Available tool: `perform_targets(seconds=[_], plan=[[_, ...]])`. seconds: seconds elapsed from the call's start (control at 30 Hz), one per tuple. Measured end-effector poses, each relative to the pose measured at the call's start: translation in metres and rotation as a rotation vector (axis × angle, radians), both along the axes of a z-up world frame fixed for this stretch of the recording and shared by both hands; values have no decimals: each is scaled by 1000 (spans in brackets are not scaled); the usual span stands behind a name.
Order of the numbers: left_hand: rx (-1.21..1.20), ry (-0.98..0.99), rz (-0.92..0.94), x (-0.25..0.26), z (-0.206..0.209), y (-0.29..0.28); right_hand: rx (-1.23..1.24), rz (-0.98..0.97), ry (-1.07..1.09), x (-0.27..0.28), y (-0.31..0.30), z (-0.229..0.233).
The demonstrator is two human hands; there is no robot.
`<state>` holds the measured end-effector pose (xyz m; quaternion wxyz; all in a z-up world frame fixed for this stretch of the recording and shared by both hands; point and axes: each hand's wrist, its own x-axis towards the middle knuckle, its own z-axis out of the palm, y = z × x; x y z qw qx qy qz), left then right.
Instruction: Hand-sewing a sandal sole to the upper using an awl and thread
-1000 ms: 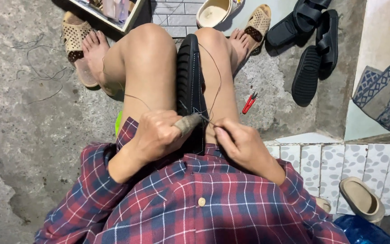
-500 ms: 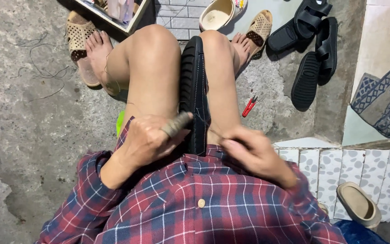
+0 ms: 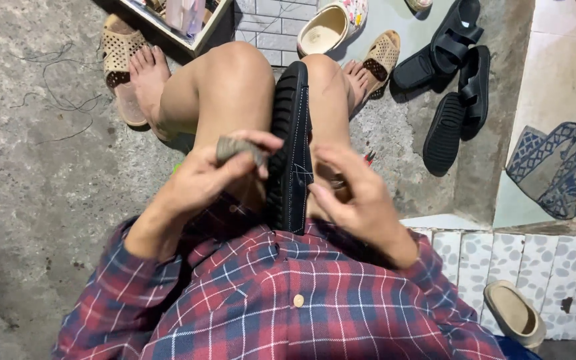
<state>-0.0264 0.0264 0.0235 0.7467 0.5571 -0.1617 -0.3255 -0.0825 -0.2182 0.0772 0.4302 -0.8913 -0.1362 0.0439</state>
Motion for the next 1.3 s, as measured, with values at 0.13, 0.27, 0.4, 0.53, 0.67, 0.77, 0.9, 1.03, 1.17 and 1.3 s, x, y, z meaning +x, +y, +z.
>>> perform_targets(seconds=[0.13,0.27,0.4,0.53,0.67,0.77,0.9,1.03,1.17,1.3], plan=[[-121,299,143,17,-7,-23,-161,-20,83,6,14,11],[-257,439,335,48,-17,-48,-119,-39,464,17,8,13],[-181,269,430,89,15,-61,131,61,646,34,-9,-7],[-298,297,533,119,5,-76,317,-32,883,48,-16,-16],[-123,318,615,148,-52,-77,279,-39,833,55,-12,-22],[-335,417,689,152,-77,-79,231,-51,741,52,-2,-14],[-155,233,646,146,-65,-45,148,-102,576,43,0,-1],[794,-696,474,124,-50,18,-184,15,216,26,-12,12],[1202,-1330,527,94,-24,35,-460,183,144,12,-19,10],[560,-1221,417,63,-4,6,-411,241,101,13,-17,8]])
